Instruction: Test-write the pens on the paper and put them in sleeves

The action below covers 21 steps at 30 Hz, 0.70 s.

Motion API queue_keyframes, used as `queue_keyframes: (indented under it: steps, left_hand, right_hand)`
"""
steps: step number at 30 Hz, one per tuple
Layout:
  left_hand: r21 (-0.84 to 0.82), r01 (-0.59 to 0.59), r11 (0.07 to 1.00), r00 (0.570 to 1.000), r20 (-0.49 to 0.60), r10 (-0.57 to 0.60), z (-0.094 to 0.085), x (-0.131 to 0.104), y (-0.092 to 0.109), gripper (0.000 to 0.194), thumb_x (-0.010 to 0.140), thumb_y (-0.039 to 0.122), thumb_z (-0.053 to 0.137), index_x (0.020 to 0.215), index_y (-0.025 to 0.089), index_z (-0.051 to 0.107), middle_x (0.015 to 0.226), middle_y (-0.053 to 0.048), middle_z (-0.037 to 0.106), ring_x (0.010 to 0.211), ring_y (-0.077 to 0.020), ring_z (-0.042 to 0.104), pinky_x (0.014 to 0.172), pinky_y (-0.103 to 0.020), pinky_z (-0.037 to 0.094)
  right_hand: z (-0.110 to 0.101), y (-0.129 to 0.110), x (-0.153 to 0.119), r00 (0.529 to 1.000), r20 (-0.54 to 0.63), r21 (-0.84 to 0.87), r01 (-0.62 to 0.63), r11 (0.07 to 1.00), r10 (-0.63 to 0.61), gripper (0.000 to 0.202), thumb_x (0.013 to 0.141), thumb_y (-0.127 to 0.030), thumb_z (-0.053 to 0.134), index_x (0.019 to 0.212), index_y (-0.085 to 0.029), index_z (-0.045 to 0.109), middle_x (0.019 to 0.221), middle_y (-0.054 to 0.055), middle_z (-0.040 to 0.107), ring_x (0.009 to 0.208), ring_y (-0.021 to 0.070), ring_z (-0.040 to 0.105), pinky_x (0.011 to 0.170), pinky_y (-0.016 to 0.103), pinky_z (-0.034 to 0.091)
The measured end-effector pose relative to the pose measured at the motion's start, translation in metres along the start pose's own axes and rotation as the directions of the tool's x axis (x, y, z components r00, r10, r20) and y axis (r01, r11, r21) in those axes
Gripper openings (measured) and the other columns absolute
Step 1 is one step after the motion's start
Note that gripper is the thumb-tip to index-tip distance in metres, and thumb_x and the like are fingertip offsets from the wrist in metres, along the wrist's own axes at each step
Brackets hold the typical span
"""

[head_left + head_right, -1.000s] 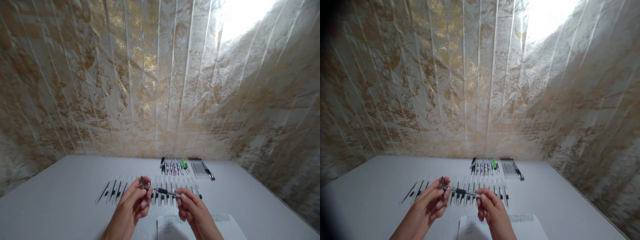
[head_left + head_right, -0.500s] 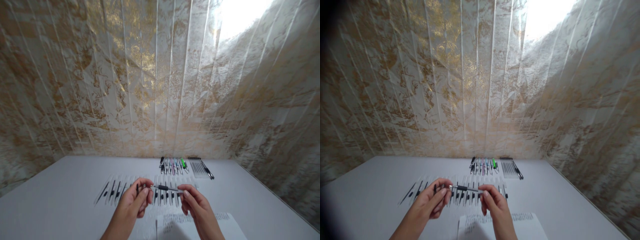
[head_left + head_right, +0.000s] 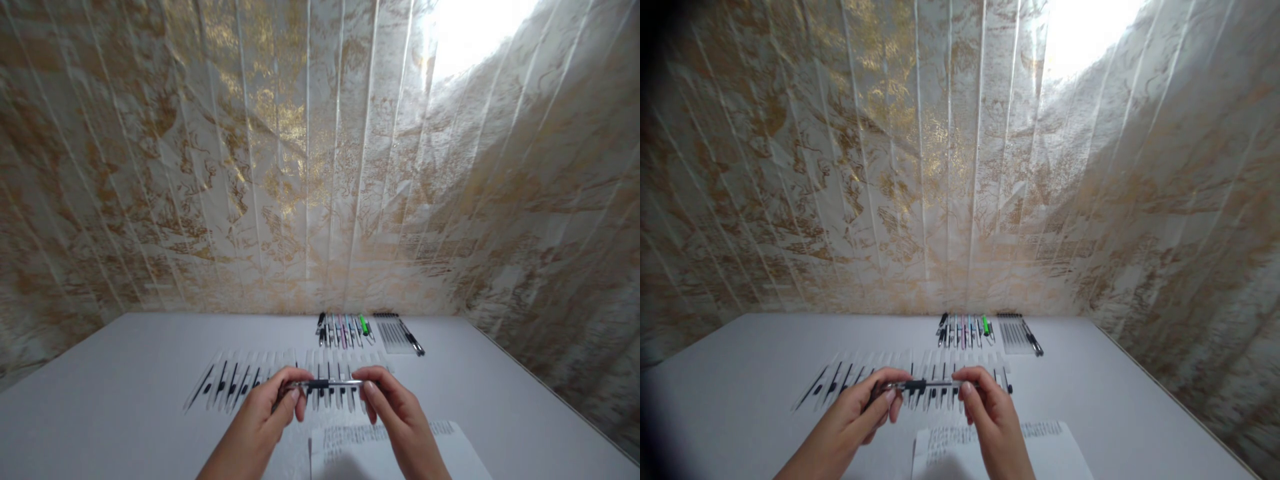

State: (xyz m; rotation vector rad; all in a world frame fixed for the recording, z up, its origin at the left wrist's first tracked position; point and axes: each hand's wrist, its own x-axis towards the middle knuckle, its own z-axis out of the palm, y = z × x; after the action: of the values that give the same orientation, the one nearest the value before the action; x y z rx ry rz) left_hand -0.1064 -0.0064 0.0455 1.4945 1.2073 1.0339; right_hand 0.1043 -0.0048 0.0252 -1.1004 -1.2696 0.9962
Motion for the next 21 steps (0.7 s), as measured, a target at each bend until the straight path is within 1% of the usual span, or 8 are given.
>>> queue_keyframes:
  steps: [5,7,9,11,13,16,18,21]
  left_hand:
    - [0.08,-0.035,0.996,0.999,0.007,0.034,-0.002,-0.002,0.002,0.021,0.089,0.031,0.055,0.099,0.021,0.07,0.066,0.0,0.059,0.068,-0.0187,0.055,0.069,-0.027,0.038]
    - [-0.018,0.01,1.0,0.999,0.045,-0.009,-0.001,-0.003,0.0,0.03,0.088,0.032,0.055,0.115,0.019,0.064,0.069,-0.001,0.06,0.06,-0.0158,0.049,0.061,-0.026,0.036]
    - [-0.187,0.059,0.98,0.994,0.104,-0.04,-0.001,-0.004,-0.003,0.049,0.089,0.034,0.054,0.134,0.017,0.046,0.075,-0.003,0.062,0.053,-0.0124,0.041,0.053,-0.025,0.031]
    - [-0.346,0.086,0.934,0.986,0.164,-0.03,0.0,-0.004,-0.003,0.062,0.089,0.036,0.054,0.142,0.016,0.03,0.081,-0.005,0.063,0.05,-0.0102,0.038,0.051,-0.025,0.03]
    - [-0.468,0.115,0.876,0.981,0.194,-0.025,0.0,-0.004,0.0,0.062,0.087,0.035,0.058,0.14,0.016,0.03,0.084,-0.007,0.064,0.05,-0.0089,0.041,0.05,-0.024,0.031]
    - [-0.671,0.23,0.705,0.972,0.199,-0.128,0.0,-0.003,0.01,0.043,0.09,0.025,0.057,0.129,0.013,0.044,0.082,-0.005,0.064,0.05,-0.0057,0.044,0.047,-0.019,0.032]
    - [-0.824,0.285,0.49,0.955,0.2,-0.219,-0.002,0.0,0.015,0.027,0.096,0.019,0.048,0.12,0.009,0.051,0.078,-0.003,0.061,0.049,-0.0036,0.045,0.046,-0.016,0.035]
    - [-0.936,0.273,0.224,0.932,0.2,-0.302,-0.006,0.006,0.017,0.026,0.099,0.013,0.037,0.113,0.002,0.055,0.077,-0.004,0.06,0.054,-0.0059,0.055,0.048,-0.016,0.045]
  right_hand:
    - [-0.001,0.006,0.003,0.994,0.096,0.004,-0.043,0.999,0.043,0.038,0.079,-0.057,0.066,0.088,-0.021,0.073,0.066,0.0,0.058,0.056,0.0136,0.048,0.055,0.027,0.037]
    - [-0.001,0.011,0.006,0.989,0.123,0.079,-0.097,0.992,0.087,0.041,0.074,-0.058,0.071,0.087,-0.019,0.073,0.064,-0.001,0.058,0.054,0.0123,0.047,0.054,0.026,0.037]
    - [0.002,0.018,0.008,0.976,0.139,0.221,-0.198,0.955,0.17,0.043,0.069,-0.056,0.077,0.086,-0.017,0.073,0.062,-0.001,0.057,0.052,0.0104,0.045,0.052,0.024,0.035]
    - [0.006,0.025,0.009,0.945,0.172,0.386,-0.324,0.863,0.278,0.042,0.063,-0.05,0.083,0.085,-0.015,0.073,0.061,-0.002,0.057,0.05,0.0081,0.044,0.05,0.022,0.034]
    - [0.011,0.03,0.008,0.907,0.222,0.512,-0.42,0.749,0.357,0.043,0.058,-0.044,0.088,0.085,-0.014,0.073,0.062,-0.002,0.057,0.049,0.0064,0.044,0.048,0.02,0.032]
    - [0.016,0.033,0.006,0.875,0.275,0.607,-0.479,0.633,0.399,0.044,0.053,-0.038,0.092,0.085,-0.014,0.074,0.063,-0.002,0.058,0.048,0.0047,0.045,0.046,0.018,0.031]
    - [0.017,0.033,0.005,0.866,0.299,0.635,-0.494,0.594,0.401,0.043,0.054,-0.037,0.092,0.085,-0.013,0.074,0.063,-0.003,0.059,0.048,0.0038,0.045,0.046,0.017,0.031]
    - [0.017,0.03,0.004,0.863,0.318,0.646,-0.501,0.576,0.393,0.041,0.056,-0.035,0.092,0.085,-0.013,0.073,0.064,-0.003,0.059,0.048,0.0032,0.044,0.046,0.017,0.032]
